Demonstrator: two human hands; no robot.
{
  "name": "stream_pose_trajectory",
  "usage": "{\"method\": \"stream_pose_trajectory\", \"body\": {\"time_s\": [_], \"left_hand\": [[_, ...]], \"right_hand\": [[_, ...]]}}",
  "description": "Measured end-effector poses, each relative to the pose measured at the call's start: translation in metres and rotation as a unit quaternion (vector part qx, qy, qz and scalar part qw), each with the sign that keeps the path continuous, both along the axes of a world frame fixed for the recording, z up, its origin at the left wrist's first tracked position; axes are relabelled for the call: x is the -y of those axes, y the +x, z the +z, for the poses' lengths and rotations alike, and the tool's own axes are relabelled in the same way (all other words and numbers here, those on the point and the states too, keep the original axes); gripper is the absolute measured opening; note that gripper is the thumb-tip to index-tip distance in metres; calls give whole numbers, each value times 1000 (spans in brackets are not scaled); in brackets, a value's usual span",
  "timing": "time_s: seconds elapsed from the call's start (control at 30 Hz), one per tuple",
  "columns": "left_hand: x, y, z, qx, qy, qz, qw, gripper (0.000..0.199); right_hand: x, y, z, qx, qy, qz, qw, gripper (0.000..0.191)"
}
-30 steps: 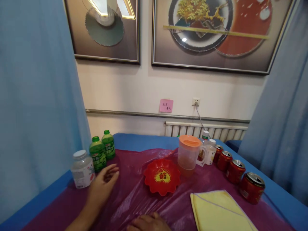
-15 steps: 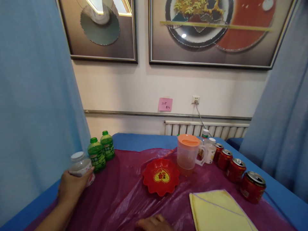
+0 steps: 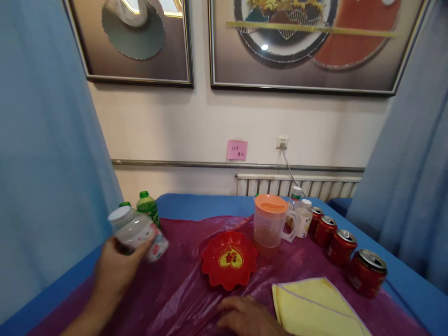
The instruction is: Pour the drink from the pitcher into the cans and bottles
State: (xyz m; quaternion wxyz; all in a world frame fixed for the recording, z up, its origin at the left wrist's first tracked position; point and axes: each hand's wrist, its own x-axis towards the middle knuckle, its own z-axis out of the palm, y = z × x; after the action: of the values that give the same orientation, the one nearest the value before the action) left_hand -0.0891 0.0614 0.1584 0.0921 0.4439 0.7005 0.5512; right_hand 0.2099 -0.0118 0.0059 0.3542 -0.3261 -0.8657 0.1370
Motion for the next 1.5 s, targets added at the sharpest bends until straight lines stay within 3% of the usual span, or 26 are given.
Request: {"method": "stream_pose_trajectory", "body": {"time_s": [0.07,0.13,0.23,0.3,0.37,0.5,0.6,0.8,1.0,1.2,1.5], "left_hand": [[-7,37,4,42,53,-116,991,67],[-18,71,2,68,71,-194,976,68],[-39,110,-14,42,91,-259,961,77],[-51,125,-32,-37,107,-268,957,72],[-61,131,-52,-131,137,-273,943,63],[-68,128,-91,-295,182,-287,893,63],[-66,123,-105,-383,191,-313,848,67],[-58,125,-98,-449,229,-306,808,64],[-47,133,-94,-425,248,-284,823,57],[-50,128,-97,-458,249,-302,798,63],[-52,127,-99,-447,248,-309,802,62]], "right_hand": [[-9,11,33,-47,-1,21,999,23],[-22,22,65,-93,3,-1,996,24],[-44,31,90,-185,26,-67,980,23],[-58,34,85,-247,32,-111,962,22],[-68,37,69,-290,30,-147,945,21],[-75,41,40,-352,1,-187,917,29],[-74,43,35,-372,-16,-204,905,37],[-72,50,41,-326,-25,-200,923,19],[-69,50,39,-310,-22,-192,931,14],[-69,48,41,-306,6,-182,934,14],[-69,48,37,-287,15,-179,941,13]]}}
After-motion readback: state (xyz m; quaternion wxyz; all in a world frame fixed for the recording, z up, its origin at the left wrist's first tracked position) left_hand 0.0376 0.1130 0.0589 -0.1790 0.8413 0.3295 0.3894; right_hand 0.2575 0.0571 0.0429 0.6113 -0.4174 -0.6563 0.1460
